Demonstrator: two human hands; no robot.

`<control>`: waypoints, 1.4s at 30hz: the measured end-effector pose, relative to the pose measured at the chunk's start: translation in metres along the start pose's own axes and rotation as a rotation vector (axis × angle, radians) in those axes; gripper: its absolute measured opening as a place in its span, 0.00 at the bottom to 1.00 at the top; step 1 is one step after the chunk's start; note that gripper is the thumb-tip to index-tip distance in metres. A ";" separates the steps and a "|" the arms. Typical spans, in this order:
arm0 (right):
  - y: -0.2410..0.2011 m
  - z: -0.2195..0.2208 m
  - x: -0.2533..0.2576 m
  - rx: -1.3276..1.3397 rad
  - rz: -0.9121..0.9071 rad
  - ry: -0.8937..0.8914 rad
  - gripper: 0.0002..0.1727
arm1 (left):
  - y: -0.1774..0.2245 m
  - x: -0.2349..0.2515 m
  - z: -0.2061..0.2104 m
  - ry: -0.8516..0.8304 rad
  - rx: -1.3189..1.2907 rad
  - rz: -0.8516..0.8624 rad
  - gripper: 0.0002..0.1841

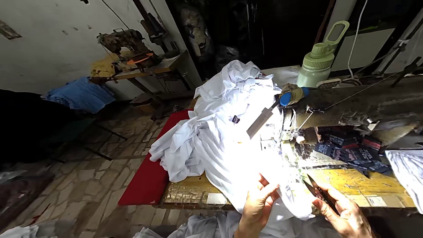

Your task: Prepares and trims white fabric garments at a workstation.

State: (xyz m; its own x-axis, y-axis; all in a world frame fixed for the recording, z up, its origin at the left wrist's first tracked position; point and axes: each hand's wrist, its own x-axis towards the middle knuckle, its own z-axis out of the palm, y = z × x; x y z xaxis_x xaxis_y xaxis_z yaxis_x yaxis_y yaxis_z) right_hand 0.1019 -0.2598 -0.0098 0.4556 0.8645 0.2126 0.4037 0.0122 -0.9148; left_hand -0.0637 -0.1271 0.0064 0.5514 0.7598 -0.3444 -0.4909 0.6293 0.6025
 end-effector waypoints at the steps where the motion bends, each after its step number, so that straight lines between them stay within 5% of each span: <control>1: -0.002 0.003 0.000 -0.026 -0.029 0.010 0.24 | 0.002 -0.001 0.001 -0.002 0.015 -0.003 0.16; 6: -0.033 0.009 -0.010 -0.238 -0.029 0.039 0.16 | 0.001 -0.008 0.007 0.020 -0.072 -0.039 0.11; 12: -0.066 0.015 -0.024 -0.072 0.121 -0.055 0.16 | -0.019 -0.004 0.026 0.062 -0.246 -0.010 0.10; 42: -0.045 0.036 -0.009 -0.116 0.141 0.012 0.22 | -0.036 0.010 0.014 -0.026 -0.240 0.036 0.08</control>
State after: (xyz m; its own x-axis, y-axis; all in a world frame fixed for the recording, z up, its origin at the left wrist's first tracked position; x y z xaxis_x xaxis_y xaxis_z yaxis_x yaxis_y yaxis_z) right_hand 0.0510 -0.2496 0.0175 0.5232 0.8475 0.0893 0.4238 -0.1679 -0.8901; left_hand -0.0311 -0.1445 -0.0090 0.5464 0.7801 -0.3049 -0.6550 0.6248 0.4249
